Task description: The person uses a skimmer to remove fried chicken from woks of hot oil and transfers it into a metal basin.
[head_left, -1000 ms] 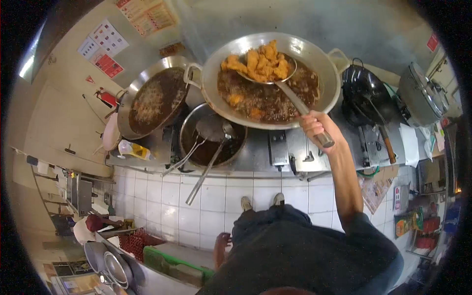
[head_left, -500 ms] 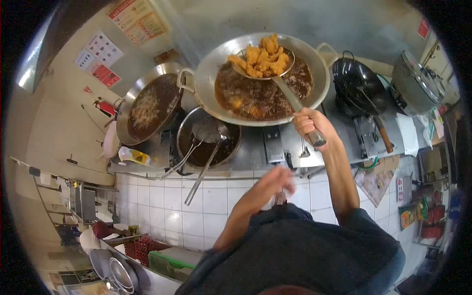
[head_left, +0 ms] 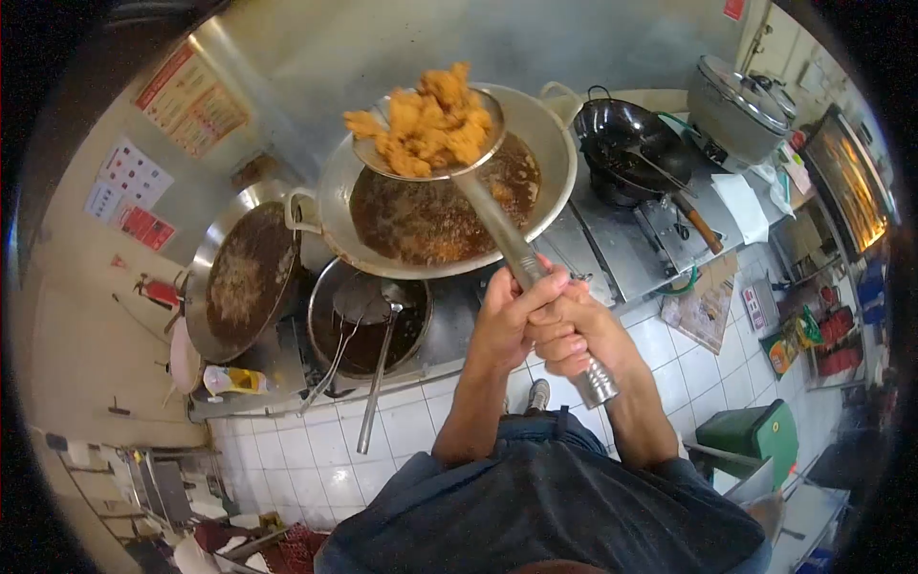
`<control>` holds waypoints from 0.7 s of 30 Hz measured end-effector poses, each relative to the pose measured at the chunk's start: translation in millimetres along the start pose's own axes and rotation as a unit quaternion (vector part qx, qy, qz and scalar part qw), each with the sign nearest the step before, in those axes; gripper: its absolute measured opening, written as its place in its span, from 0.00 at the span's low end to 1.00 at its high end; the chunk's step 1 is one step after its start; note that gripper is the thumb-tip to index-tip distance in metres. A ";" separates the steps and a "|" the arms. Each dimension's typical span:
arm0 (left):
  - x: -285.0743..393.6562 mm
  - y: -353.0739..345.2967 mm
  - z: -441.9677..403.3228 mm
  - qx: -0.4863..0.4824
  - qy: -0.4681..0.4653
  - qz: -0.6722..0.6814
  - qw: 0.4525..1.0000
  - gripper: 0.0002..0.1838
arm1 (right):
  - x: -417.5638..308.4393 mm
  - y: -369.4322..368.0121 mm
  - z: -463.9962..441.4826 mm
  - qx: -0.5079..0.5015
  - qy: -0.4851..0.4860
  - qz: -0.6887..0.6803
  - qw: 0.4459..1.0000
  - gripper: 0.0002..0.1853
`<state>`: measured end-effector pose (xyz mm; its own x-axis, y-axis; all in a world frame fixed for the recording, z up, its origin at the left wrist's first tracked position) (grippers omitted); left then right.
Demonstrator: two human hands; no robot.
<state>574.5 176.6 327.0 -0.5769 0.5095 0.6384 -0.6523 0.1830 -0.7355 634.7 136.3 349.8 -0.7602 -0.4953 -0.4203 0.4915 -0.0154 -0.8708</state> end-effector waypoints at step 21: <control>34.5 8.2 34.2 -0.076 -0.080 0.008 0.994 0.20 | 49.3 -43.7 8.8 -0.024 0.046 0.078 0.996 0.07</control>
<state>532.4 166.9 350.8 -0.6652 0.3750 0.6457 -0.5681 0.3070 -0.7636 579.5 105.0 369.4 -0.7134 -0.4070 -0.5704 0.5868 0.0979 -0.8038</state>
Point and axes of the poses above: each hand's wrist, its own z-axis away from the middle knuckle, its own y-axis out of the back of the hand, x = y × z, the point moved 6 cm from there along -z, towards the middle knuckle, and after that the axes turned 13 degrees about y, right-handed, at the moved point
